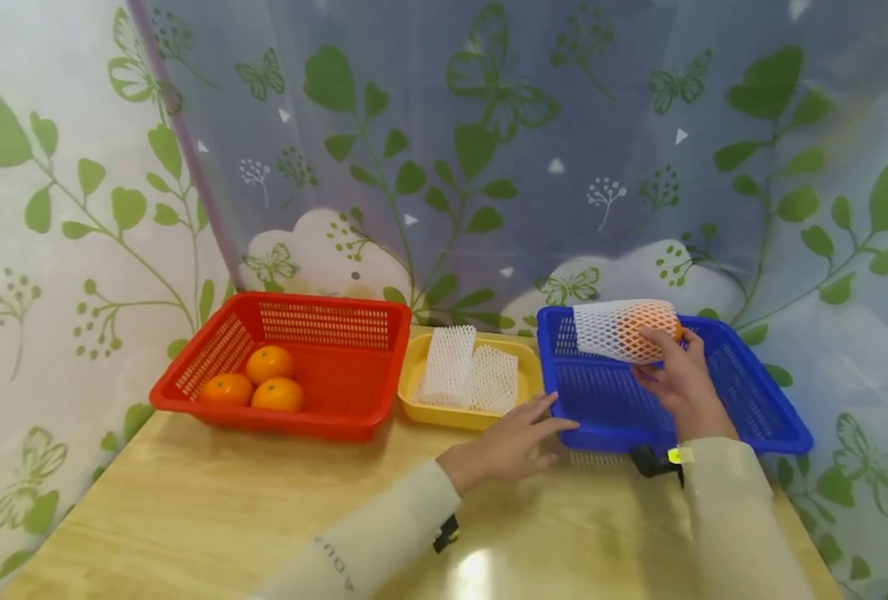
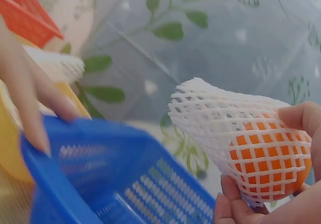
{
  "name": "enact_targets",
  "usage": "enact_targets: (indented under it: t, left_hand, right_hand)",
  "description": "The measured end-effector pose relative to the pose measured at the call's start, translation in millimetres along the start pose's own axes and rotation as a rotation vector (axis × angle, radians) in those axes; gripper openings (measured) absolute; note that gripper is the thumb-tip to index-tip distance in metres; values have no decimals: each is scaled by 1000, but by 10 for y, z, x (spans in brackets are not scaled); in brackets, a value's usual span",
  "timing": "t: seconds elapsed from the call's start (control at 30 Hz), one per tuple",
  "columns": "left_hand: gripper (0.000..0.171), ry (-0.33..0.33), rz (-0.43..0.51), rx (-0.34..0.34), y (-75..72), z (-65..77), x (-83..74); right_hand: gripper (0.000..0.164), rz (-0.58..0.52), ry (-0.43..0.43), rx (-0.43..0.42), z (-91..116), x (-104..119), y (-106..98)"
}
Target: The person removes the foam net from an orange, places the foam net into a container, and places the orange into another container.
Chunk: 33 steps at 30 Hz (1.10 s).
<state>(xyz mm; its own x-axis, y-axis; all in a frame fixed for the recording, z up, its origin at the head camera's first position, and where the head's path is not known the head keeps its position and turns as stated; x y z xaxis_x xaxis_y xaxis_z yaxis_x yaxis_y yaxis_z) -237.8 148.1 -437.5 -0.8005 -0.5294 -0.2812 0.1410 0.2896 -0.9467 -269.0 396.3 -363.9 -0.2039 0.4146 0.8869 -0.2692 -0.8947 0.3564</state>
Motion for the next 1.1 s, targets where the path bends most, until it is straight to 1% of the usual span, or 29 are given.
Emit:
enact_targets:
  t: [0.1, 0.17, 0.23, 0.3, 0.37, 0.4, 0.43, 0.5, 0.53, 0.57, 0.63, 0.67, 0.7, 0.73, 0.77, 0.83, 0.87, 0.93, 1.07, 1.1]
  left_hand:
    - [42, -3, 52, -30, -21, 7, 71]
    - [35, -18, 101, -74, -30, 18, 127]
    - [30, -45, 169, -148, -48, 39, 191]
    - [26, -97, 267, -241, -82, 67, 256]
    - [24, -177, 415, -337, -138, 91, 324]
    - [23, -224, 503, -387, -175, 101, 358]
    - [22, -270, 611, -428, -213, 110, 393]
    - [24, -364, 855, -477, -307, 123, 453]
    - [27, -404, 971, -483, -349, 130, 482]
    - [29, -430, 1082, -466, -397, 133, 503]
    - [38, -479, 1286, -394, -487, 150, 532]
    - [43, -492, 1360, -342, -526, 164, 542]
    - [48, -496, 1412, -283, -561, 183, 552]
    - [53, -486, 1443, -231, -596, 205, 555]
    - [58, -470, 1463, -182, -625, 221, 560]
    - [65, -432, 1464, -118, -658, 266, 582]
    - [65, -415, 1467, -87, -661, 293, 593]
    - [64, -395, 1438, -37, -651, 346, 614]
    - [55, -410, 1375, 68, -545, 482, 679]
    - [55, -412, 1343, 88, -512, 520, 699]
  right_hand:
    - [78, 21, -16, 57, 68, -19, 130]
    - [75, 49, -28, 100, 119, -44, 201]
    - [74, 84, -46, 149, 176, -78, 261]
    - [71, 131, -69, 205, 241, -119, 319]
    - [66, 164, -93, 260, 310, -165, 384]
    - [62, 180, -104, 286, 344, -190, 421]
    - [60, 194, -113, 309, 377, -216, 458]
    - [56, 224, -124, 352, 442, -275, 537]
    - [56, 232, -124, 371, 471, -307, 576]
    - [58, 245, -126, 388, 500, -341, 614]
    - [64, 270, -123, 438, 554, -413, 681]
    - [66, 282, -120, 463, 579, -449, 713]
    - [68, 289, -117, 489, 602, -485, 743]
    - [69, 300, -118, 516, 619, -521, 769]
    - [70, 309, -119, 542, 633, -557, 791]
    - [70, 337, -120, 592, 650, -630, 831]
    - [69, 361, -123, 610, 652, -670, 846]
    - [70, 421, -128, 634, 647, -759, 870]
    - [72, 575, -114, 621, 640, -952, 915]
    - [73, 603, -110, 613, 642, -996, 924]
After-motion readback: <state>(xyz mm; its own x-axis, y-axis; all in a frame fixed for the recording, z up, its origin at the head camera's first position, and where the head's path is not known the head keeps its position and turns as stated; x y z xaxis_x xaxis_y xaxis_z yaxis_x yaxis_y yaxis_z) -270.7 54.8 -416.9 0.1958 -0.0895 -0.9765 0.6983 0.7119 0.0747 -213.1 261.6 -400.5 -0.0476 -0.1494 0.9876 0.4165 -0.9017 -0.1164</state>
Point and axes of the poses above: each hand's wrist, its own z-axis away from the middle knuckle, its own y-axis out of the palm, x = y × z, the point moved 2 cm from there along -z, towards the middle knuckle, and after that the axes turned 1 degree about -z, right-handed, at the moved point
